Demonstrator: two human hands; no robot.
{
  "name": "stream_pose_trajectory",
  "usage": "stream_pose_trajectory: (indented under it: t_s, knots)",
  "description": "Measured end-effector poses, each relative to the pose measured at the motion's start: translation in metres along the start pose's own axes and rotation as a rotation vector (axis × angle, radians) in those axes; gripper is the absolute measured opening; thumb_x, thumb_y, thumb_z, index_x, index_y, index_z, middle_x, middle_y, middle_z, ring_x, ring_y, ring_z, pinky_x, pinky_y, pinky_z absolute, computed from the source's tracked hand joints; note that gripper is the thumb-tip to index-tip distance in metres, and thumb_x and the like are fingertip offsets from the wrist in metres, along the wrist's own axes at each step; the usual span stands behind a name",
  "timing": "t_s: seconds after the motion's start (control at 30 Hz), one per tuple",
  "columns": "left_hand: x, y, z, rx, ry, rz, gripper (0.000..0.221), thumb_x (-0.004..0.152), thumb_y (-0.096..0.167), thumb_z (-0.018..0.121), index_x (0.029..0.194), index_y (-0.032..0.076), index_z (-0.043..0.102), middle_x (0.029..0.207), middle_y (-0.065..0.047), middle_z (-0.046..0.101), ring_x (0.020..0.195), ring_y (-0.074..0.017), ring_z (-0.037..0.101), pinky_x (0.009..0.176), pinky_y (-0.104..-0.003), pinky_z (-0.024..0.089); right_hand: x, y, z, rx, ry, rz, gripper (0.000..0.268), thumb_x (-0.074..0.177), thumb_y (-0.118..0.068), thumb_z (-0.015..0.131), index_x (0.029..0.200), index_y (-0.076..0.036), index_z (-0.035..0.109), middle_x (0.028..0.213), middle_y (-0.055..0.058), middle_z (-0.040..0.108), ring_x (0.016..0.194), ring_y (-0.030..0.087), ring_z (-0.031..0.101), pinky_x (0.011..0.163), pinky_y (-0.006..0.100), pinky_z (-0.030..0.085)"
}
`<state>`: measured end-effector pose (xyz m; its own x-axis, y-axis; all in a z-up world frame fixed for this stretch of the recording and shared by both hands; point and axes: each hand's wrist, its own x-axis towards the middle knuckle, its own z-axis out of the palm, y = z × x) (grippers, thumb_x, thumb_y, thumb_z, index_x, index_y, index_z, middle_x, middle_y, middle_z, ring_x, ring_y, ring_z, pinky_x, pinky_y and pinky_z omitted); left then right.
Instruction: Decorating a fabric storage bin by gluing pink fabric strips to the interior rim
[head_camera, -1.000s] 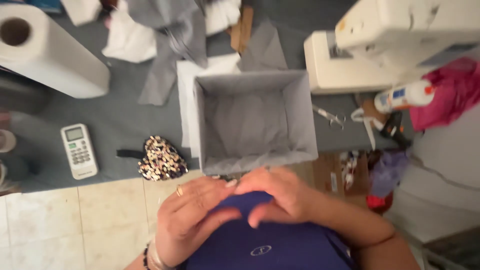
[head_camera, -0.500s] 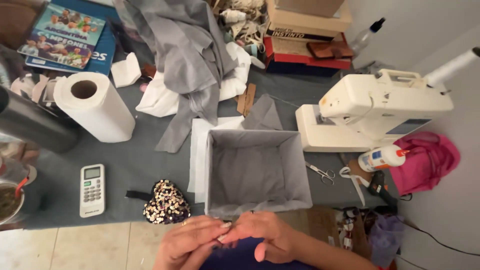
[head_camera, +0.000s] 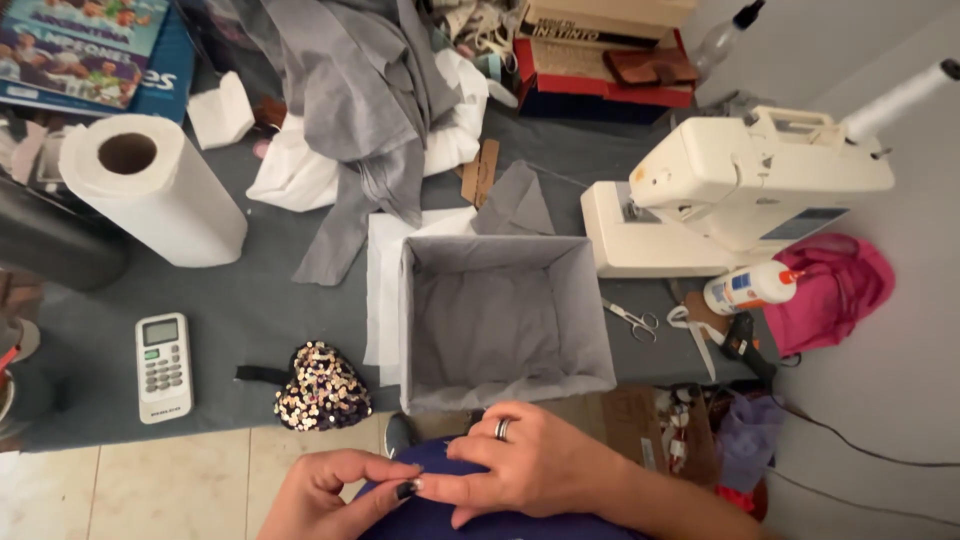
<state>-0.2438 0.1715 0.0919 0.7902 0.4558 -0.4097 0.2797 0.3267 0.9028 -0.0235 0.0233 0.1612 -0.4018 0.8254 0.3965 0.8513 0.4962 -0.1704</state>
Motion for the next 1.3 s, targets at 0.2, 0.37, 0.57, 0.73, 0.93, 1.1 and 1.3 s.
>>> stream_pose_trajectory:
  t_s: [0.2, 0.37, 0.57, 0.73, 0.93, 1.1, 1.3]
  knots:
    - [-0.006, -0.002, -0.004, 0.261, 0.040, -0.102, 0.021, 0.074, 0.016, 0.088, 0.090, 0.018, 0.101, 0.091, 0.000, 0.100, 0.085, -0.0034, 0.089, 0.083, -0.015, 0.065, 0.013, -0.006, -0.010, -0.087, -0.076, -0.057, 0.024, 0.113, -0.019, 0.051, 0.127, -0.021, 0.071, 0.090, 0.003, 0.060, 0.071, 0.016, 0.055, 0.074, 0.030, 0.050]
    - [-0.014, -0.026, 0.008, 0.583, 0.291, 0.380, 0.022, 0.063, 0.020, 0.085, 0.079, 0.033, 0.093, 0.074, 0.008, 0.087, 0.063, -0.0019, 0.082, 0.061, -0.014, 0.062, 0.020, -0.011, -0.013, -0.142, -0.076, -0.107, 0.036, 0.103, -0.003, 0.047, 0.125, -0.017, 0.071, 0.079, 0.001, 0.046, 0.062, 0.016, 0.044, 0.063, 0.028, 0.044]
    - [-0.015, -0.023, 0.026, 0.718, 0.511, 0.719, 0.028, 0.066, 0.014, 0.069, 0.076, 0.036, 0.083, 0.059, 0.014, 0.073, 0.053, -0.0050, 0.067, 0.056, -0.018, 0.054, 0.024, -0.016, -0.018, -0.182, -0.076, -0.087, 0.041, 0.098, 0.000, 0.045, 0.123, -0.021, 0.071, 0.077, 0.000, 0.043, 0.060, 0.014, 0.039, 0.061, 0.027, 0.044]
    - [-0.023, -0.023, 0.026, 0.547, 0.547, 0.482, 0.032, 0.063, 0.011, 0.072, 0.073, 0.036, 0.088, 0.068, 0.009, 0.079, 0.054, 0.0012, 0.075, 0.048, -0.014, 0.056, 0.019, -0.016, -0.017, -0.176, -0.074, -0.069, 0.044, 0.099, -0.001, 0.046, 0.128, -0.025, 0.070, 0.078, -0.002, 0.043, 0.059, 0.013, 0.039, 0.062, 0.026, 0.043]
    - [-0.029, -0.020, 0.020, 0.487, 0.417, 0.343, 0.014, 0.064, 0.019, 0.080, 0.067, 0.029, 0.088, 0.065, 0.008, 0.086, 0.055, -0.0011, 0.078, 0.052, -0.017, 0.057, 0.015, -0.020, -0.021, -0.221, -0.051, -0.024, 0.050, 0.106, -0.006, 0.041, 0.148, -0.025, 0.060, 0.086, 0.000, 0.054, 0.064, 0.014, 0.051, 0.068, 0.028, 0.047]
    - [-0.038, -0.002, 0.023, 0.450, 0.378, 0.364, 0.016, 0.071, 0.034, 0.084, 0.084, 0.030, 0.093, 0.081, 0.008, 0.093, 0.063, 0.0011, 0.085, 0.058, -0.014, 0.063, 0.017, -0.019, -0.019, -0.277, -0.034, -0.109, 0.031, 0.112, -0.017, 0.054, 0.141, -0.025, 0.062, 0.093, 0.006, 0.063, 0.065, 0.016, 0.049, 0.064, 0.030, 0.047]
    - [-0.030, -0.016, 0.007, 0.491, 0.190, 0.016, 0.024, 0.070, 0.029, 0.085, 0.090, 0.033, 0.098, 0.092, 0.012, 0.097, 0.080, 0.0047, 0.089, 0.074, -0.009, 0.064, 0.018, -0.031, -0.020, -0.426, -0.037, -0.157, 0.024, 0.111, -0.020, 0.053, 0.128, -0.022, 0.070, 0.081, 0.004, 0.055, 0.060, 0.014, 0.044, 0.064, 0.027, 0.046]
